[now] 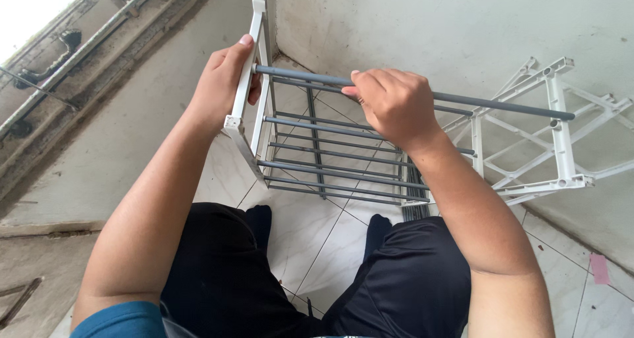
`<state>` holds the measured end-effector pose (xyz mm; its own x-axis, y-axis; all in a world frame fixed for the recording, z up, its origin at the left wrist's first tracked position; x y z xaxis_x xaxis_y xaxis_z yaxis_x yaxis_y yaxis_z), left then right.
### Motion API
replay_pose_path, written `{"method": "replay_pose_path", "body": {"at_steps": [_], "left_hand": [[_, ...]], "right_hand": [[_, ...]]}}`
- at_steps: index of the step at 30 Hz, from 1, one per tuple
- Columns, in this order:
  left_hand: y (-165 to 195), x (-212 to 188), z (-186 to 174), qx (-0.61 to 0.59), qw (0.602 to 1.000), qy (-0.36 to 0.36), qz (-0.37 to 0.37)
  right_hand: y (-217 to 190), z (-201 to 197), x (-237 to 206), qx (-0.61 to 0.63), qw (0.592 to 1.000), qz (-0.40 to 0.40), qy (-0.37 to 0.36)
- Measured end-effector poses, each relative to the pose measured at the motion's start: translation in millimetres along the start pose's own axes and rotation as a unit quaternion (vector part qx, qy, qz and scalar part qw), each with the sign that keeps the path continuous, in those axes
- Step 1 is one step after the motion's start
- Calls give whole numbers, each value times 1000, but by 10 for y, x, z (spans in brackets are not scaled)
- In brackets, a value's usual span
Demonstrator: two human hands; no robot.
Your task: The person sits on the floor assembling a white plastic-framed rack with gray metal rods. They insert rods one by one into the frame slots, press rods into the end connectors, and reposition the frame to seat each rod until the rack structure is built up.
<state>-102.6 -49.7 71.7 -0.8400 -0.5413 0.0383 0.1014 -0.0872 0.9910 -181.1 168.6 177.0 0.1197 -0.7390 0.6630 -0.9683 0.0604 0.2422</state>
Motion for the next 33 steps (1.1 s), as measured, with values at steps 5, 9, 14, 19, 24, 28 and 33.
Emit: {"method": "replay_pose_path", "body": {"at_steps": [5, 9, 14, 19, 24, 28, 33], "left_hand": [[11, -28, -13, 18, 1000, 1, 2], [0, -28, -15, 44, 999, 5, 4], [-16, 14, 23, -27, 999, -7, 16], [-2, -30, -14, 73, 997, 15, 14], [3, -41, -4, 29, 1000, 9, -5], [48, -55, 26, 1, 1000, -8, 19], [0, -61, -20, 36, 999, 13, 2]], "right_hand": [[14, 33, 11, 10, 1000, 10, -16], [-90, -31, 16, -8, 1000, -19, 19], [-65, 50, 55, 7, 1000, -2, 5], [-87, 60, 72, 5, 1000, -4, -21], [-151, 4, 99, -32, 999, 1, 4], [-63, 97, 122, 6, 999, 33, -41], [-143, 11, 109, -38, 999, 9, -4]]}}
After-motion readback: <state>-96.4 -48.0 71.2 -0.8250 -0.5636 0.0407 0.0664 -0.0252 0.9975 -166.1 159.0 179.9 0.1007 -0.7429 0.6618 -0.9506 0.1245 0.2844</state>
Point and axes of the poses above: each hand's wrist, its own x-axis towards the middle knuckle, its own z-axis out of the palm, y = z × x, the point moved 10 cm from there along x, towards the middle knuckle, and after that the axes turned 5 degrees about -x, right-handed, at the moved point
